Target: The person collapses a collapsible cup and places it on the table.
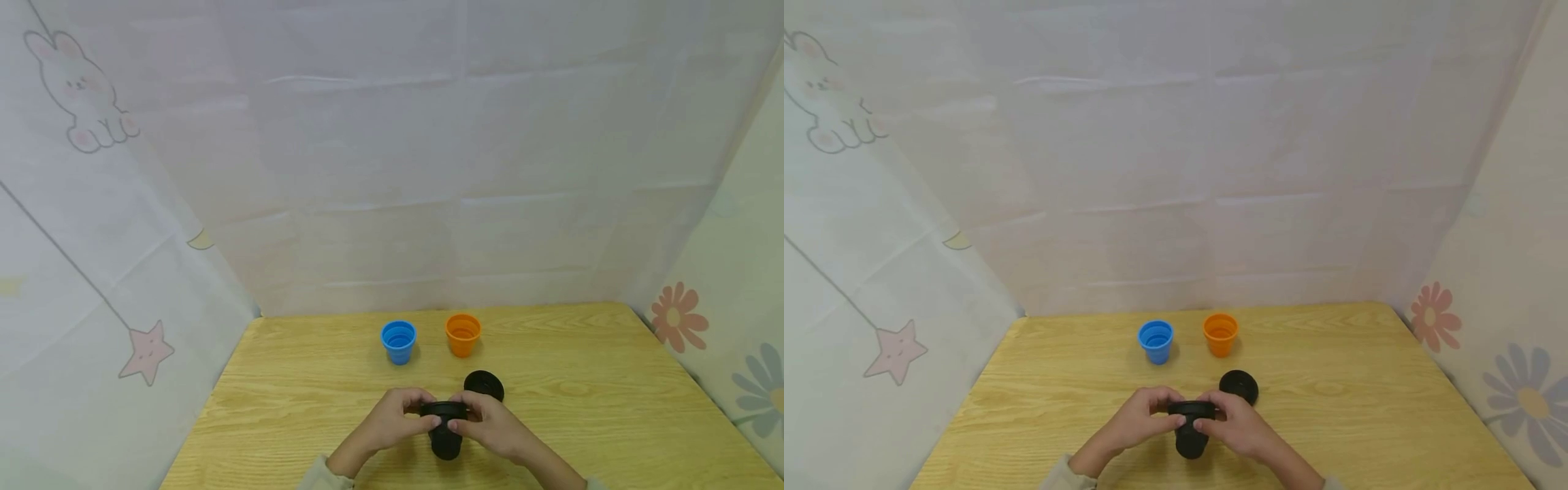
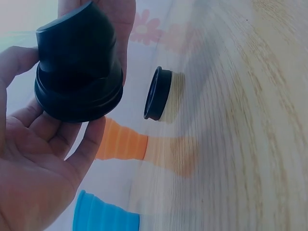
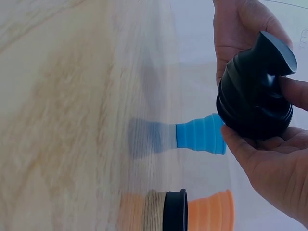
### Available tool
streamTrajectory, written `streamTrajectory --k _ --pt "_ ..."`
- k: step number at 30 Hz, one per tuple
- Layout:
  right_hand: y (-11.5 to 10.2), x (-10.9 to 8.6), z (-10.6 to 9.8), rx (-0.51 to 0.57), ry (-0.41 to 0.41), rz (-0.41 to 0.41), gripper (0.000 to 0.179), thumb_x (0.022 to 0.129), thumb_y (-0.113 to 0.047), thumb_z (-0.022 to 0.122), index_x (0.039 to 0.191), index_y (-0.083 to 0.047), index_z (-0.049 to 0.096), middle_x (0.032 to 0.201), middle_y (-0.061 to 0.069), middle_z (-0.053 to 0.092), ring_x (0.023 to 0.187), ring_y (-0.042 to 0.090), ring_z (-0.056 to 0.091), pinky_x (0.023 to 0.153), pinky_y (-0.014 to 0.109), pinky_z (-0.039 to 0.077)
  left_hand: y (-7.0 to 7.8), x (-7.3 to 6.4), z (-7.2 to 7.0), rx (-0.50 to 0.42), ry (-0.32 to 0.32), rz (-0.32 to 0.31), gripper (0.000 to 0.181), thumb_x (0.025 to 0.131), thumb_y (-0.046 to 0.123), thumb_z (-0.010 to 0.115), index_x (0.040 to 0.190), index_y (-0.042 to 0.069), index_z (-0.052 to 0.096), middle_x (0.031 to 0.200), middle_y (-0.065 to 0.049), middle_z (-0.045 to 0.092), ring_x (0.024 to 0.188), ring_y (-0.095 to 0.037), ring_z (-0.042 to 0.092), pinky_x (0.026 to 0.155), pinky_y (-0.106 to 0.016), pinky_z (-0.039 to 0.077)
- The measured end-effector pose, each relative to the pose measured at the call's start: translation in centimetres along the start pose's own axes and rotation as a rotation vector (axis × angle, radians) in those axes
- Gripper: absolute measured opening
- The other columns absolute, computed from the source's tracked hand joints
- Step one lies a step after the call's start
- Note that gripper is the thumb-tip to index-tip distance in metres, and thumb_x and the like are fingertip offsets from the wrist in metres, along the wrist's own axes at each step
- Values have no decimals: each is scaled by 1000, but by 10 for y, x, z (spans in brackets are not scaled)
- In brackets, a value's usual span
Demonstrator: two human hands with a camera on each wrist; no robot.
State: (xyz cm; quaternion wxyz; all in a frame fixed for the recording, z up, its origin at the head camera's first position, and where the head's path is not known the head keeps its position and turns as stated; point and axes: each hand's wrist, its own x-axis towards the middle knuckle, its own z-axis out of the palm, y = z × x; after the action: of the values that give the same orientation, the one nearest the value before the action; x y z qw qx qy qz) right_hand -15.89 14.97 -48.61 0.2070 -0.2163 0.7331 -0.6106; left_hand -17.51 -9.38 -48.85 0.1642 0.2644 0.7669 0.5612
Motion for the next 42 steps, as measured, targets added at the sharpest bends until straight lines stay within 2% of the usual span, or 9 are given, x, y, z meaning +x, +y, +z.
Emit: streamTrajectory --k 7,12,16,20,25,28,32,36,42 --pt "1 0 -1 -28 29 -4 25 100 -17 65 120 -1 65 117 11 65 99 23 62 81 26 56 -1 3 1 85 37 15 17 93 25 74 105 12 75 96 7 73 89 -7 67 91 -32 55" --pt "3 1 -2 -63 47 -26 24 102 -20 63 119 -4 66 116 10 65 99 20 63 82 25 56 -2 5 1 113 68 44 16 93 23 73 103 11 75 95 7 73 87 -5 67 87 -27 56" --pt "4 0 -2 -129 53 -81 25 103 -24 62 119 -6 66 117 10 65 100 16 66 81 25 56 -4 4 2 128 84 71 16 94 24 72 104 11 75 96 7 74 87 -5 67 85 -24 56" --pt "5 -1 -1 -196 59 -170 23 104 -21 60 120 -6 66 116 12 67 99 12 68 80 24 57 -5 3 2 144 91 91 16 97 27 70 104 13 74 97 7 74 90 -5 66 89 -27 54" --pt "4 -1 1 -235 81 -252 20 103 -18 60 118 -5 66 114 12 68 97 10 69 80 23 58 -4 2 1 32 22 72 22 100 29 65 111 10 68 104 3 71 100 -10 65 98 -38 49" --pt "5 0 3 -259 99 -290 19 103 -18 60 117 -6 66 112 10 70 96 10 69 79 24 59 -3 1 0 -58 -33 51 29 97 29 69 116 7 64 107 1 68 104 -15 63 102 -45 44" --pt "5 0 5 -278 109 -307 20 104 -18 59 119 -6 65 111 10 70 95 10 69 78 24 59 -3 2 -1 -137 -58 40 35 94 27 72 117 3 61 107 0 66 107 -19 61 105 -48 38" --pt "5 0 6 -281 108 -284 22 105 -17 58 123 -8 64 114 9 70 96 10 69 79 24 59 -4 3 0 -199 -53 29 36 94 23 73 117 -1 60 108 -1 65 105 -19 61 103 -44 42" --pt "4 -2 2 -225 94 -210 29 107 -22 54 131 -9 60 124 13 65 105 12 66 85 24 56 -4 4 3 -251 -40 19 35 95 19 71 120 -2 59 111 -3 66 99 -16 64 93 -29 51"
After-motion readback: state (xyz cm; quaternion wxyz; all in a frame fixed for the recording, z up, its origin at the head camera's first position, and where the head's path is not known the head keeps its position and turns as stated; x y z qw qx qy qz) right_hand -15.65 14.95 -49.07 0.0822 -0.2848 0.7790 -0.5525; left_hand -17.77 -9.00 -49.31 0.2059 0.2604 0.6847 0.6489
